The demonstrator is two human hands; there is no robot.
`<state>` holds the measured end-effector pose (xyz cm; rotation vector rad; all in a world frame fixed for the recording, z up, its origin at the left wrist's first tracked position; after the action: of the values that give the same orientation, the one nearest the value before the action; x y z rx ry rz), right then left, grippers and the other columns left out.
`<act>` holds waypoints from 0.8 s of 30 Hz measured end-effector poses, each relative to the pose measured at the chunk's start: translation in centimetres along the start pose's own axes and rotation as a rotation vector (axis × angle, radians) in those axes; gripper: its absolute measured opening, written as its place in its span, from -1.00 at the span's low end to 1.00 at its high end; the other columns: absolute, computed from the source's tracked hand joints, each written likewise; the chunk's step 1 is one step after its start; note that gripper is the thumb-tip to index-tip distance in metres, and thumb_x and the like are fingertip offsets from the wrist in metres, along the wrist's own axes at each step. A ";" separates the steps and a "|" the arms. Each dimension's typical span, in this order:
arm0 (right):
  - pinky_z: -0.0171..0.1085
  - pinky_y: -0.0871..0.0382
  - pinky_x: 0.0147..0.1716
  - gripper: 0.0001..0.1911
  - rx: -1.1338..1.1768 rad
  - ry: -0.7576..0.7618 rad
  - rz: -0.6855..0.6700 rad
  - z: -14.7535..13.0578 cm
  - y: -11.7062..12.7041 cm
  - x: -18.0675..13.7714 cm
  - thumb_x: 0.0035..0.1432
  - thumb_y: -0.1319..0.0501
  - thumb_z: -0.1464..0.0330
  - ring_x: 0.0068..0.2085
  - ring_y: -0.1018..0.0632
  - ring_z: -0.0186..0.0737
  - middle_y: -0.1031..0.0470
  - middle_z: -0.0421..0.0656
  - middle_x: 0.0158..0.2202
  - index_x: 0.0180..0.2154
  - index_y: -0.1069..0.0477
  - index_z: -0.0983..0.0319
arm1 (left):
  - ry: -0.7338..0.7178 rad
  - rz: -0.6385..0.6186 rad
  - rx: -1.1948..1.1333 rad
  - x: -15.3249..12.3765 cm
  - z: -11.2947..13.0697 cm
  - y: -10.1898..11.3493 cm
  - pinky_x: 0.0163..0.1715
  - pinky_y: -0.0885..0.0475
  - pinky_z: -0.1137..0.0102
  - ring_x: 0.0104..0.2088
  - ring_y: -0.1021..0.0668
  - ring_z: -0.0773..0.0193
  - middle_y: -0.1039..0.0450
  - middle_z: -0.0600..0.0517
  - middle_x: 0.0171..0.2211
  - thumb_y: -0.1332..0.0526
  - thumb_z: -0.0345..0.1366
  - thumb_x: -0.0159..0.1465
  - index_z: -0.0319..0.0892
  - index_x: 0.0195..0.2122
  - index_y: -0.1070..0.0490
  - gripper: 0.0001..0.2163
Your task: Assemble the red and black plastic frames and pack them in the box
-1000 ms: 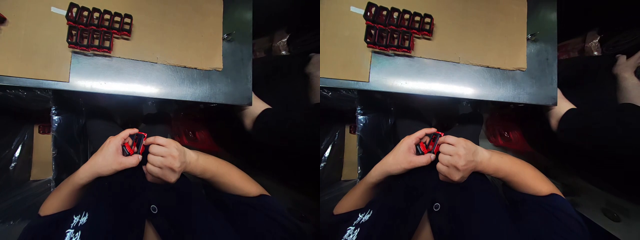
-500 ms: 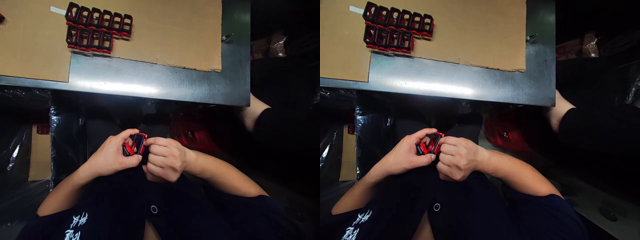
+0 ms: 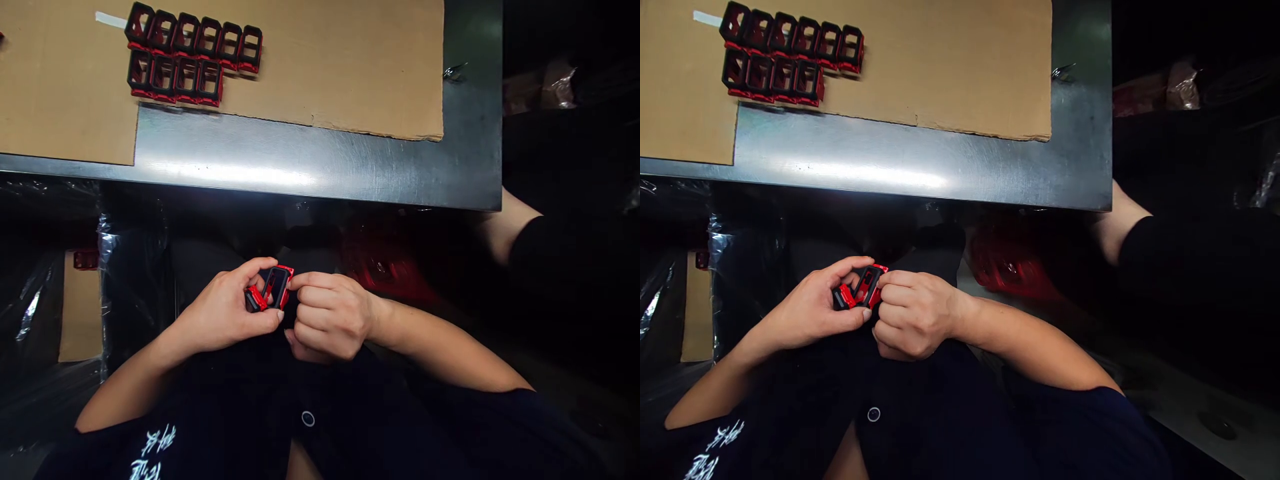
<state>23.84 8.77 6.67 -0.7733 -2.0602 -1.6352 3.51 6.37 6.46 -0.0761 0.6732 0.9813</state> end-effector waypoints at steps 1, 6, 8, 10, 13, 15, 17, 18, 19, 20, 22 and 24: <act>-0.24 -0.56 -0.25 -0.63 0.002 -0.003 0.004 0.0 0.0 0.0 0.17 -0.23 0.42 -0.59 -0.25 -0.32 -0.17 -0.30 -0.67 -0.67 -0.30 0.16 | 0.000 -0.001 0.001 0.0 0.0 0.0 -0.30 -0.44 0.41 -0.41 -0.55 0.34 -0.55 0.15 -0.33 -0.36 -0.19 0.11 -0.11 0.24 -0.33 -0.37; -0.23 -0.56 -0.28 -0.64 0.034 -0.006 0.020 0.1 -0.2 0.0 0.15 -0.23 0.41 -0.60 -0.25 -0.31 -0.17 -0.30 -0.68 -0.68 -0.31 0.14 | -0.001 0.005 0.003 0.2 -0.1 -0.1 -0.33 -0.43 0.42 -0.44 -0.53 0.35 -0.53 0.17 -0.38 -0.36 -0.21 0.11 -0.11 0.24 -0.33 -0.37; -0.23 -0.56 -0.30 -0.64 0.048 -0.016 0.013 0.1 -0.1 0.0 0.13 -0.25 0.40 -0.60 -0.26 -0.30 -0.18 -0.30 -0.68 -0.68 -0.31 0.14 | -0.007 0.010 0.002 0.3 -0.1 -0.2 -0.32 -0.44 0.42 -0.44 -0.54 0.35 -0.54 0.17 -0.37 -0.36 -0.21 0.11 -0.11 0.24 -0.34 -0.37; -0.23 -0.56 -0.31 -0.64 0.094 -0.012 0.019 0.1 0.2 0.0 0.13 -0.25 0.39 -0.60 -0.27 -0.30 -0.18 -0.30 -0.68 -0.68 -0.29 0.12 | -0.018 0.015 0.002 0.3 -0.2 -0.1 -0.31 -0.45 0.42 -0.43 -0.55 0.35 -0.55 0.16 -0.35 -0.36 -0.21 0.11 -0.11 0.23 -0.34 -0.38; -0.24 -0.56 -0.31 -0.65 0.184 -0.072 0.056 0.0 1.0 -0.2 0.14 -0.25 0.38 -0.59 -0.30 -0.29 -0.19 -0.30 -0.69 -0.66 -0.28 0.11 | -0.062 0.028 -0.033 0.3 -0.7 -0.1 -0.31 -0.45 0.42 -0.42 -0.56 0.36 -0.58 0.13 -0.30 -0.37 -0.23 0.13 -0.09 0.25 -0.34 -0.38; -0.22 -0.55 -0.32 -0.71 0.202 -0.273 0.142 -0.1 1.4 -0.4 0.12 -0.27 0.42 -0.56 -0.36 -0.27 -0.23 -0.30 -0.68 -0.60 -0.31 0.13 | -0.112 0.040 -0.094 0.2 -1.3 -0.2 -0.30 -0.47 0.43 -0.40 -0.58 0.36 -0.61 0.09 -0.21 -0.36 -0.24 0.16 -0.07 0.29 -0.30 -0.36; -0.22 -0.50 -0.37 -0.77 0.238 -0.591 0.246 -0.1 1.3 -0.8 0.12 -0.28 0.47 -0.52 -0.40 -0.27 -0.31 -0.28 -0.63 -0.53 -0.34 0.15 | -0.173 0.065 -0.160 0.1 -2.0 -0.4 -0.27 -0.50 0.42 -0.34 -0.62 0.33 -0.62 0.04 -0.12 -0.36 -0.24 0.20 -0.03 0.34 -0.24 -0.33; -0.23 -0.46 -0.40 -0.80 0.295 -0.760 0.284 -0.1 1.0 -1.1 0.13 -0.27 0.47 -0.50 -0.41 -0.28 -0.35 -0.26 -0.59 -0.49 -0.35 0.16 | -0.203 0.078 -0.182 0.1 -2.4 -0.5 -0.24 -0.52 0.42 -0.30 -0.64 0.31 -0.62 0.02 -0.08 -0.37 -0.24 0.21 -0.01 0.36 -0.22 -0.32; -0.25 -0.42 -0.42 -0.85 0.392 -0.915 0.303 -0.2 0.7 -1.4 0.16 -0.27 0.45 -0.49 -0.42 -0.30 -0.38 -0.25 -0.55 -0.44 -0.37 0.17 | -0.235 0.095 -0.195 0.1 -2.8 -0.7 -0.22 -0.54 0.41 -0.27 -0.65 0.29 -0.62 0.00 -0.06 -0.38 -0.24 0.21 0.00 0.37 -0.21 -0.31; -0.27 -0.38 -0.43 -0.89 0.523 -1.045 0.310 -0.3 0.2 -1.6 0.19 -0.27 0.41 -0.48 -0.42 -0.31 -0.40 -0.25 -0.51 -0.39 -0.39 0.18 | -0.264 0.109 -0.198 0.2 -3.0 -0.8 -0.21 -0.55 0.41 -0.25 -0.66 0.28 -0.62 0.00 -0.06 -0.39 -0.24 0.21 0.00 0.37 -0.20 -0.30; -0.30 -0.35 -0.44 -0.90 0.812 -1.206 0.323 -0.4 -0.7 -1.9 0.22 -0.28 0.31 -0.47 -0.42 -0.34 -0.40 -0.26 -0.47 -0.26 -0.42 0.20 | -0.320 0.134 -0.185 0.4 -3.3 -0.9 -0.22 -0.57 0.41 -0.27 -0.67 0.27 -0.63 -0.02 -0.08 -0.40 -0.23 0.21 -0.02 0.36 -0.21 -0.30; -0.31 -0.36 -0.42 -0.81 1.020 -1.257 0.350 -0.5 -1.0 -1.6 0.20 -0.32 0.27 -0.46 -0.42 -0.35 -0.40 -0.27 -0.44 -0.19 -0.42 0.21 | -0.381 0.157 -0.165 0.5 -3.0 -0.8 -0.24 -0.60 0.41 -0.29 -0.68 0.26 -0.64 -0.03 -0.10 -0.41 -0.22 0.22 -0.05 0.36 -0.21 -0.31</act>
<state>24.42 7.82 5.01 -1.7602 -2.7182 0.4055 2.85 5.20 3.65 0.0190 0.2503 1.1630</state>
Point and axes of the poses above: each hand's wrist, its own x-axis towards the middle knuckle, its own y-axis out of the back of the hand, z = x × y, the point moved 1 cm from there along x, towards the middle knuckle
